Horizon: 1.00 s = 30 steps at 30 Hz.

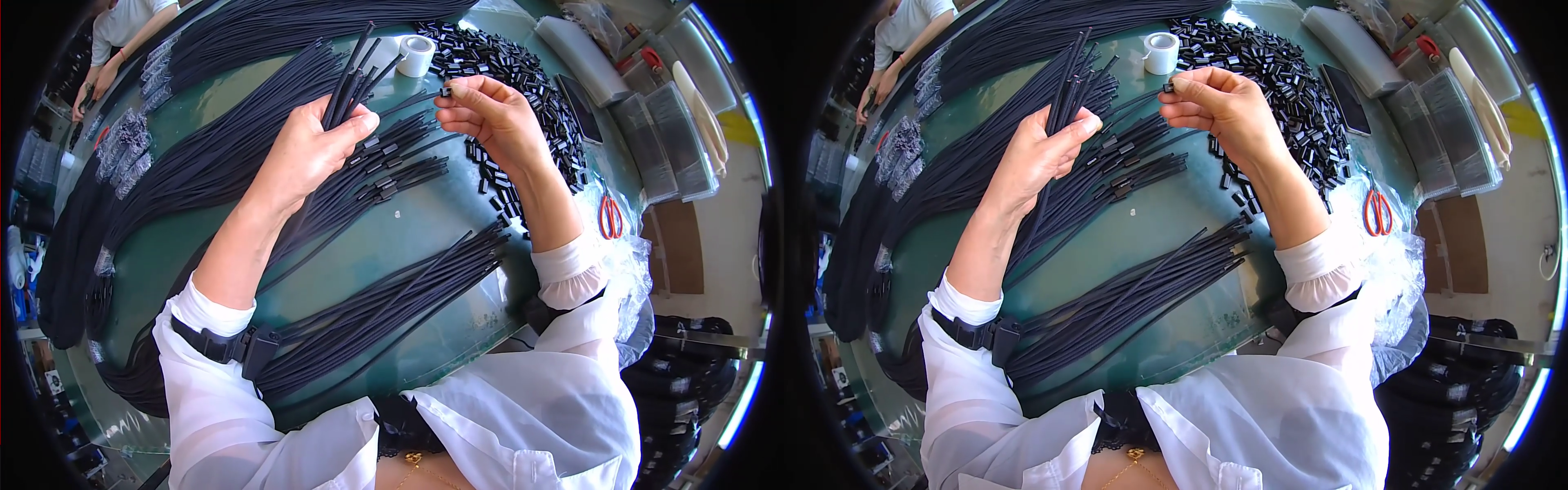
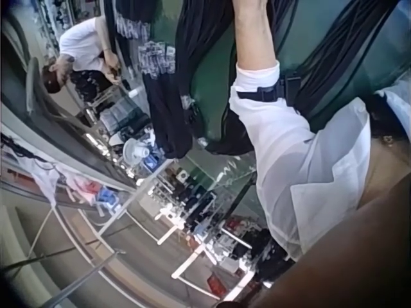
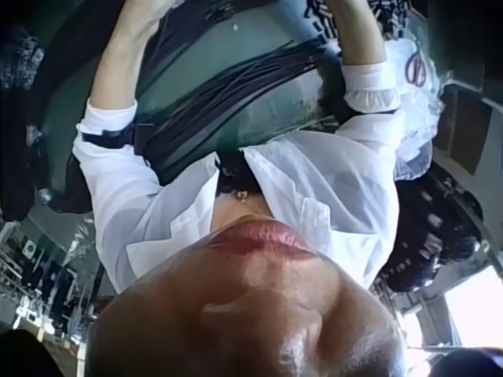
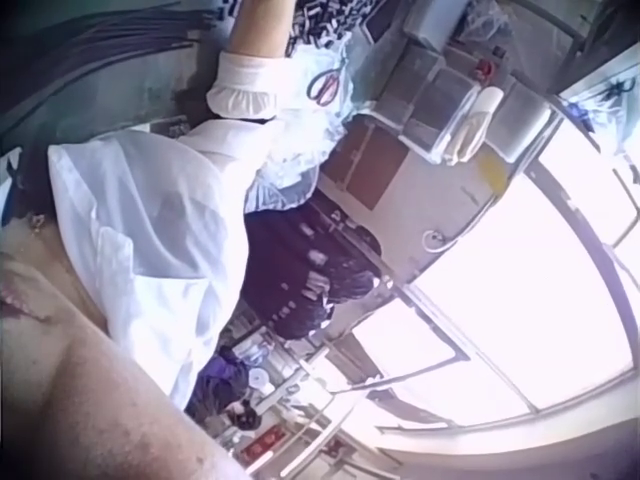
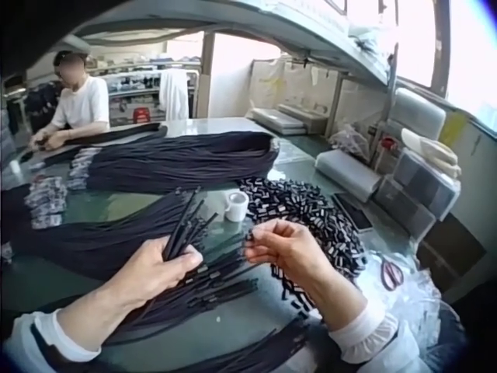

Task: The person wraps tape around bundles of cords, separates a bundle into individual cords, and slides a plastic fastener onto the end of each cord one by one.

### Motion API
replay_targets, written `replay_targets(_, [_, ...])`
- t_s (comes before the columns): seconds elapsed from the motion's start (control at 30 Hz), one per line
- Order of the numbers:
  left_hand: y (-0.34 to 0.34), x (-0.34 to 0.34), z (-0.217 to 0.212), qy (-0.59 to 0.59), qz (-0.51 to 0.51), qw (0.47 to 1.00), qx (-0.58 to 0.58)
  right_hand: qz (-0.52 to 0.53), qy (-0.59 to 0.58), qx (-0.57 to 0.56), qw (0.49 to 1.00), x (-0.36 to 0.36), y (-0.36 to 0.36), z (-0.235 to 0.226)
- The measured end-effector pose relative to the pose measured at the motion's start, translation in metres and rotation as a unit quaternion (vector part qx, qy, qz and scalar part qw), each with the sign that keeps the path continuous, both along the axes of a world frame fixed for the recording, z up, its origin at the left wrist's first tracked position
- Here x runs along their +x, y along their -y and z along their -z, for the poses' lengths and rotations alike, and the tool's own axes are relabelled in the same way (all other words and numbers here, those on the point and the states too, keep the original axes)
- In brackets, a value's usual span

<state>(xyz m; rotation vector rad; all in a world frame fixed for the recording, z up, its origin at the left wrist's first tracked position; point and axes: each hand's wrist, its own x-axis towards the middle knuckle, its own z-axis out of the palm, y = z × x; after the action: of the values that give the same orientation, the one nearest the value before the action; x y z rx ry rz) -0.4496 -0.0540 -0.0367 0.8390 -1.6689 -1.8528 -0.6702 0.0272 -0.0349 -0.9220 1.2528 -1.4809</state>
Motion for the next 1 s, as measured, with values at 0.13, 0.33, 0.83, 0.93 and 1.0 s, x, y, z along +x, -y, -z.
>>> replay_targets(0.13, [-0.002, -0.001, 0.001, -0.002, 0.006, 0.999, -0.043, -0.031, -0.069, 0.006, 0.997, 0.009, -0.003, -0.001])
replay_targets(0.33, [-0.004, -0.004, 0.004, 0.021, 0.105, 0.994, -0.007, -0.138, -0.195, -0.017, 0.971, 0.045, -0.015, -0.006])
replay_targets(0.83, [0.003, -0.004, 0.006, 0.029, 0.025, 0.999, -0.035, 0.070, -0.775, 0.029, 0.628, -0.070, 0.085, 0.038])
replay_targets(0.93, [0.004, -0.002, 0.005, 0.021, 0.027, 0.999, -0.026, 0.079, -0.767, 0.023, 0.637, -0.070, 0.085, 0.036])
replay_targets(1.0, [0.005, 0.000, 0.002, 0.014, 0.011, 0.999, -0.031, 0.083, -0.762, 0.020, 0.642, -0.062, 0.080, 0.030])
